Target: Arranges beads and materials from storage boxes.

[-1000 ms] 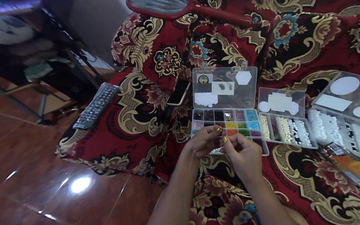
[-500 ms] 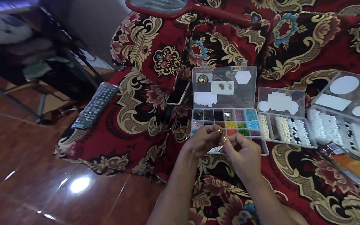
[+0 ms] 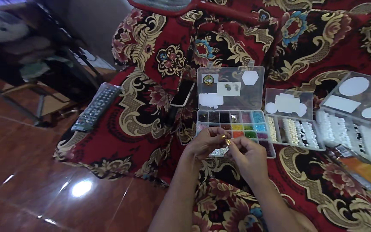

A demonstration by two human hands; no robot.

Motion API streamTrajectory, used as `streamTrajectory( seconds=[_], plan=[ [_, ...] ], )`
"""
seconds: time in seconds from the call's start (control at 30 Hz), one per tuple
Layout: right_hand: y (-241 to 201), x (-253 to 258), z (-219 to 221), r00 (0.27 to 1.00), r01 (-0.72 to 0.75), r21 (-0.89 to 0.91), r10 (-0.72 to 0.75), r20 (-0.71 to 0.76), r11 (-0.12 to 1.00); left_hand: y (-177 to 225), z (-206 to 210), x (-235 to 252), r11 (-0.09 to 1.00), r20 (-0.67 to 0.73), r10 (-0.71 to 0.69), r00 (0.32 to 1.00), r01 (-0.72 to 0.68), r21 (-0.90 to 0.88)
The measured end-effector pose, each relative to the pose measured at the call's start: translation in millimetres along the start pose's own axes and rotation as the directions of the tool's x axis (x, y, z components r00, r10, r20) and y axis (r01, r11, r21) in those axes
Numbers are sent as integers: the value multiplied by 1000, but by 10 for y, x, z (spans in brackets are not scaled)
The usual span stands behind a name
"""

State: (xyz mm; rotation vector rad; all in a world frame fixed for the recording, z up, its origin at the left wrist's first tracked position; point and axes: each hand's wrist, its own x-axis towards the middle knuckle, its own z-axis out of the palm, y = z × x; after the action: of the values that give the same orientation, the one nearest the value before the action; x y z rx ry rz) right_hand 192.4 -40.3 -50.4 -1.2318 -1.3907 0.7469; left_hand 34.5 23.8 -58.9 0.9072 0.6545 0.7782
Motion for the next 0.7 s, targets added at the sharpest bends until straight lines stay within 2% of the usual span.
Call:
streamTrajectory(
  seconds=[0.27,0.57,0.7],
  plan=[
    [-56,50,-48,987,-149,59,145,68,987,77,54,-37,990,-128,60,990,-43,131],
    [-66,67,-44,982,-184,98,179,59,978,74,24,-35,978,-133,125,983,-99,185],
    [-94,75,-43,972,-233,124,226,65,965,51,50,-11,948,-153,226,962,-182,259]
  ],
)
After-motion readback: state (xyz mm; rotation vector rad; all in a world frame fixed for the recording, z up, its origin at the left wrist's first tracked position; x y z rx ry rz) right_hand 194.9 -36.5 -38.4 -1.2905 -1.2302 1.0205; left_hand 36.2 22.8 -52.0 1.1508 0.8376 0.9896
